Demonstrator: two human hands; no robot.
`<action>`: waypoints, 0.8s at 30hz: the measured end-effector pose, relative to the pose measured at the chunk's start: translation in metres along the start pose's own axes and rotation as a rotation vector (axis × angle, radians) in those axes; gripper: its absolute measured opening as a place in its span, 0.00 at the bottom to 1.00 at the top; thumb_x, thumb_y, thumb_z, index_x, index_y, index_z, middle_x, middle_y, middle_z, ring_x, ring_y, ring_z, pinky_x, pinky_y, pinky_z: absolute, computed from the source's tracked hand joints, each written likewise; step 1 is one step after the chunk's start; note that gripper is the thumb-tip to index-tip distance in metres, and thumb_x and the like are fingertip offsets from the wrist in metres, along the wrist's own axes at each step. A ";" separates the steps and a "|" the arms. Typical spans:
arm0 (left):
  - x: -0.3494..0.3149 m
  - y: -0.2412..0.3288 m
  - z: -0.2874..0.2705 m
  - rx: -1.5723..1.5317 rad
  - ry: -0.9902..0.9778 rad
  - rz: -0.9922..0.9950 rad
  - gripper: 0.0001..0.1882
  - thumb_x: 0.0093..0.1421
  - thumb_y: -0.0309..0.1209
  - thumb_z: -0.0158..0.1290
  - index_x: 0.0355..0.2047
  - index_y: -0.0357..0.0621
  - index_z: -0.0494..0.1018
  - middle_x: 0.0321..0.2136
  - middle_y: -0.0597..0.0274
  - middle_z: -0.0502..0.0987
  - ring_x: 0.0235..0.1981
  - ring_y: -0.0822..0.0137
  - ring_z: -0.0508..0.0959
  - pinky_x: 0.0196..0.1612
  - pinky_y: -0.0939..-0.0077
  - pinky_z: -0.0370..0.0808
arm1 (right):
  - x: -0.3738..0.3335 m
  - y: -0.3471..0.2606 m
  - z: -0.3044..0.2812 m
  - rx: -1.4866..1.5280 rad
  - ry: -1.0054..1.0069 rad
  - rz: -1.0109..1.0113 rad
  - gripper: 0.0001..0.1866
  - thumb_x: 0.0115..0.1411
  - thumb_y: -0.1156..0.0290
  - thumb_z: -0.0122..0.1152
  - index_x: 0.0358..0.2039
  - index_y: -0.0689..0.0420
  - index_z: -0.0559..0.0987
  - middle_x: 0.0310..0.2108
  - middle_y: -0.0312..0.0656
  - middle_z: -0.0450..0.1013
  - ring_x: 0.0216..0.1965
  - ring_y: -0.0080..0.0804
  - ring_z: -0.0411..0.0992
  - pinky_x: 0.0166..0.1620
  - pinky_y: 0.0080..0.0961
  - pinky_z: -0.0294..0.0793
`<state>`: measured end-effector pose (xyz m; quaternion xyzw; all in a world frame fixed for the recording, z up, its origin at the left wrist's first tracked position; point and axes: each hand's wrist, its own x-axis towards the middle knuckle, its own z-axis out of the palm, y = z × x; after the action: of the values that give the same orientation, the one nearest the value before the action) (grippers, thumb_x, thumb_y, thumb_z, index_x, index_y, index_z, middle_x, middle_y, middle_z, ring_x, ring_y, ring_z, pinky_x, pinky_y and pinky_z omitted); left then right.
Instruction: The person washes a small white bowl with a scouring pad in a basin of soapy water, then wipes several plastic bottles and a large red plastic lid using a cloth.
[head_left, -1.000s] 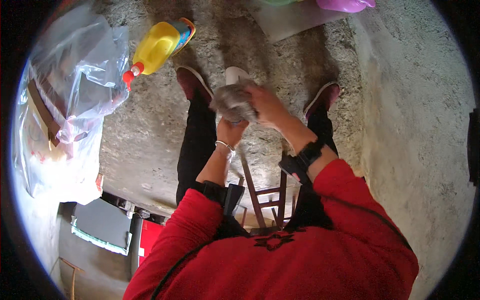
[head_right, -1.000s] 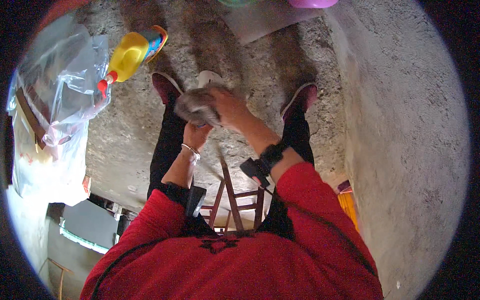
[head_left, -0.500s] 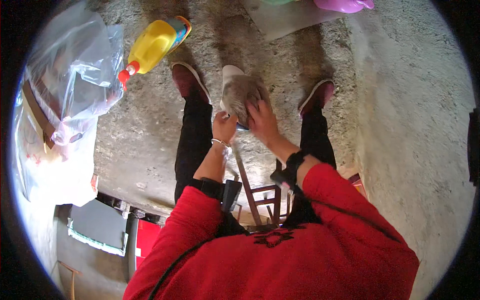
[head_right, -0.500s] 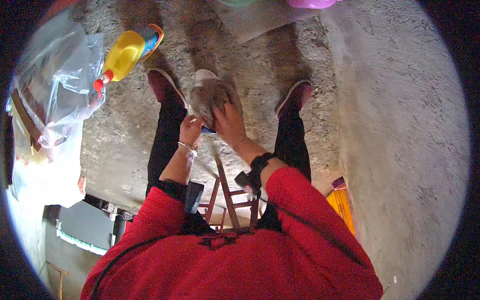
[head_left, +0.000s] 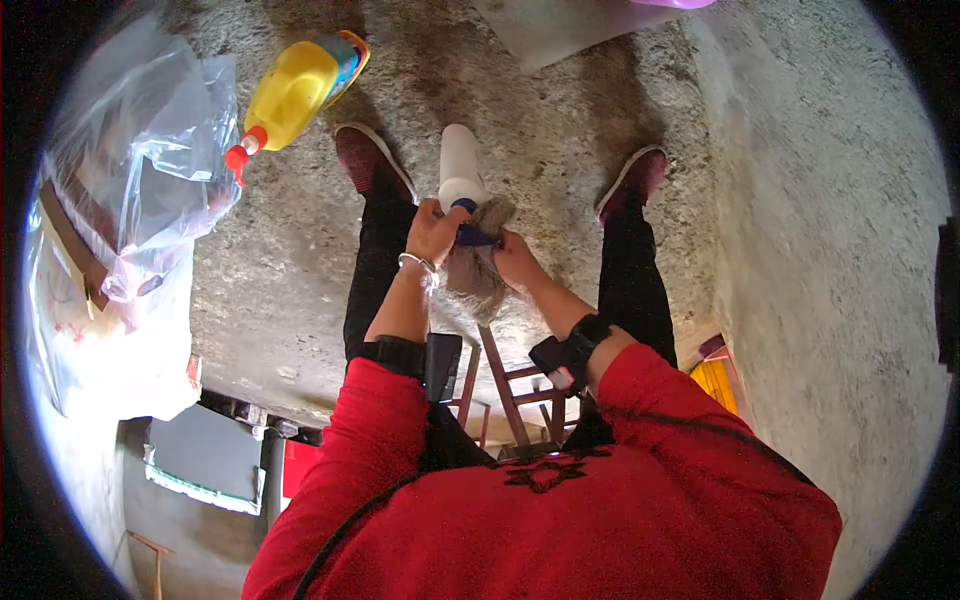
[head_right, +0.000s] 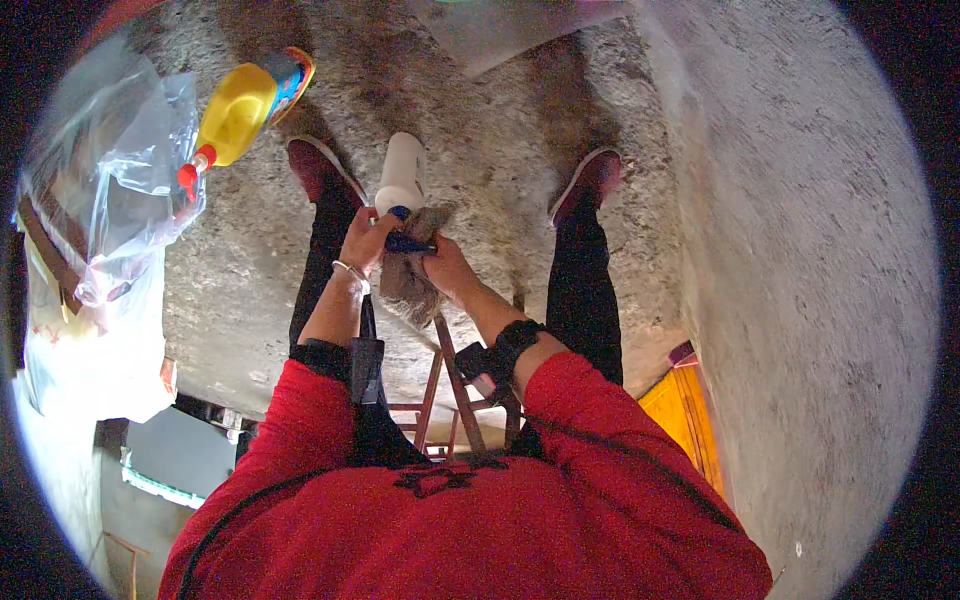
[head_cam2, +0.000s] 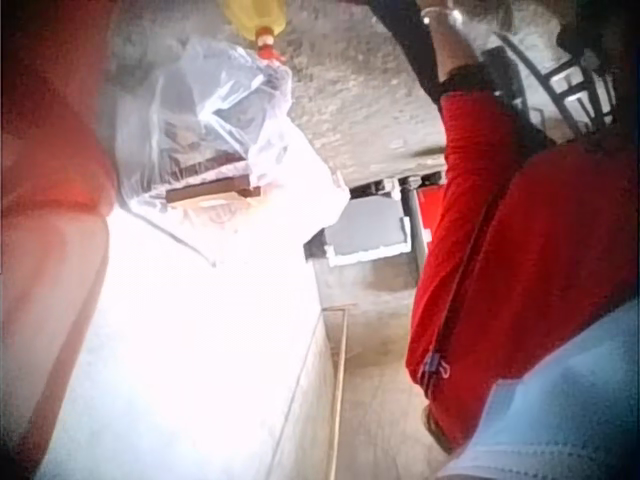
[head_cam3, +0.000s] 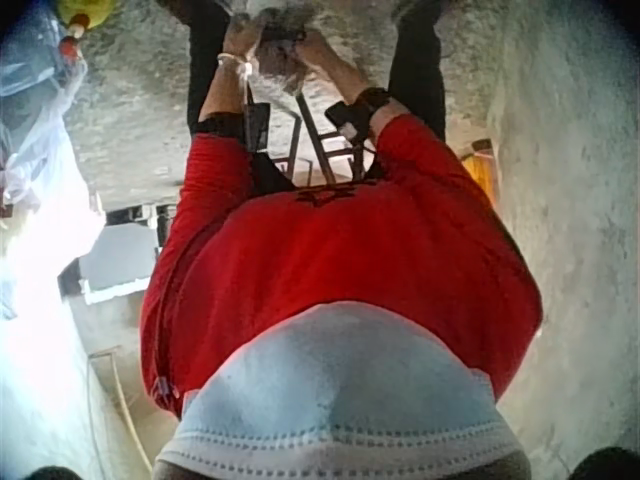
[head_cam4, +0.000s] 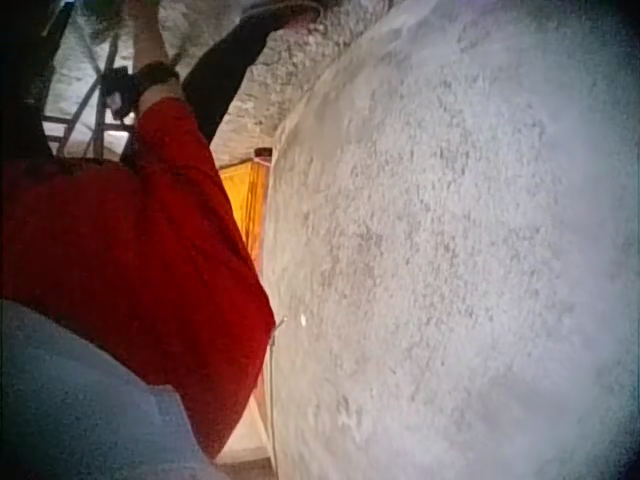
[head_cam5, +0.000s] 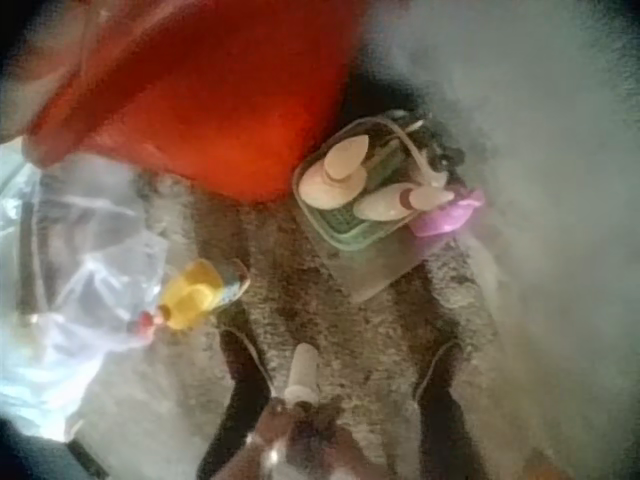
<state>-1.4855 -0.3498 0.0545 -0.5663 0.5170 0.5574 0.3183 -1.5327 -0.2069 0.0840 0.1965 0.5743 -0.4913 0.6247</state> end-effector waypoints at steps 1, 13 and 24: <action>-0.006 0.012 0.008 -0.005 -0.024 -0.001 0.28 0.40 0.41 0.54 0.38 0.32 0.65 0.27 0.51 0.73 0.29 0.64 0.73 0.33 0.76 0.68 | -0.001 0.004 -0.008 -0.006 0.022 0.007 0.14 0.51 0.72 0.51 0.40 0.60 0.68 0.31 0.41 0.72 0.31 0.36 0.71 0.38 0.32 0.69; 0.003 -0.013 0.018 -0.499 -0.442 -0.094 0.27 0.56 0.51 0.40 0.43 0.41 0.64 0.33 0.61 0.73 0.32 0.71 0.74 0.37 0.78 0.71 | -0.003 0.011 -0.009 0.362 -0.289 0.213 0.19 0.52 0.77 0.43 0.47 0.59 0.63 0.43 0.39 0.65 0.44 0.26 0.64 0.46 0.26 0.63; -0.037 -0.001 -0.028 -0.356 -0.534 -0.113 0.28 0.47 0.24 0.50 0.51 0.41 0.58 0.39 0.61 0.69 0.37 0.69 0.71 0.43 0.76 0.68 | -0.017 -0.016 0.021 0.065 -0.086 0.106 0.17 0.47 0.74 0.52 0.40 0.60 0.69 0.34 0.37 0.69 0.36 0.27 0.66 0.42 0.24 0.64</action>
<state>-1.4703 -0.3672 0.0951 -0.4746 0.2774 0.7494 0.3690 -1.5325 -0.2241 0.1103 0.2256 0.5193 -0.4839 0.6673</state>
